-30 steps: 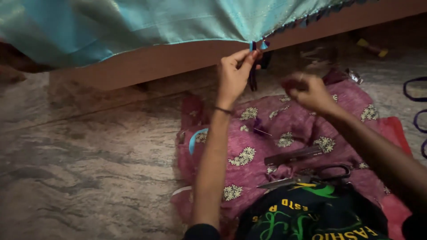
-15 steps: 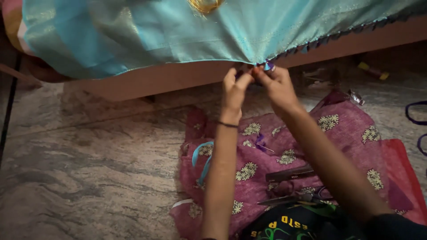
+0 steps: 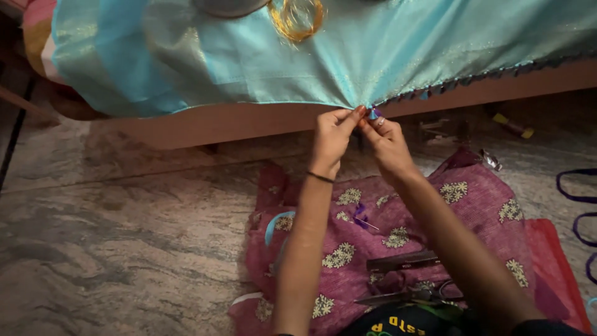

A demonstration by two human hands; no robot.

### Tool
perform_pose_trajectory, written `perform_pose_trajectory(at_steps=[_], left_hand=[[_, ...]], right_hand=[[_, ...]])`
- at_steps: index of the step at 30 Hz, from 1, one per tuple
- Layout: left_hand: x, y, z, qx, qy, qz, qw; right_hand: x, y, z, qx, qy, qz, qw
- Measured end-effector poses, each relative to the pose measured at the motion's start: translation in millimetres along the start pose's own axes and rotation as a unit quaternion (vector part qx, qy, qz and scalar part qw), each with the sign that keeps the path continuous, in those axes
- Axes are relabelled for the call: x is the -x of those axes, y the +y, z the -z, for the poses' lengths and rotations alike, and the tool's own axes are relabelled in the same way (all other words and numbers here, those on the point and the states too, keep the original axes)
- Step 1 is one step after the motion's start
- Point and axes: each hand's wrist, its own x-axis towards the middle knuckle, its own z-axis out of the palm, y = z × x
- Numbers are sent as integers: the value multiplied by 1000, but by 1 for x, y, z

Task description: Manually attaching decorative tassels to the edge of a light blue fabric using a needle and thread.

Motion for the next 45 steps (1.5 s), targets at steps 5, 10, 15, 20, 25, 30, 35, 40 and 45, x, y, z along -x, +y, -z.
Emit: perform_pose_trajectory(at_steps=[5,10,15,20,25,30,35,40,45], left_hand=[[17,12,-16,-118,75,-88,986],[24,26,-23,-273,141,-215,927],[23,26,-25,-248,126,-144,950],[21,27,-32,-404,175,-276,854],[20,31,-21,-354,149,-217,897],[23,26,-18,-327,120,-313,884],[24,28,-20,-352,119,-196,907],[19,19,-21,-392,174,-216,877],[18,10,-19,-401,191,-193,875]], right_hand=[[5,-15,6,58,21,-36,997],[-1,-49,-7,178,140,178,958],[-40,-129,-53,365,113,306,872],[-68,-159,-56,616,61,247,745],[-80,-167,-71,577,13,210,790],[-102,-133,-79,533,47,366,761],[-89,-118,-57,373,39,321,870],[-84,-121,-54,207,33,254,944],[-66,-137,-53,125,62,189,972]])
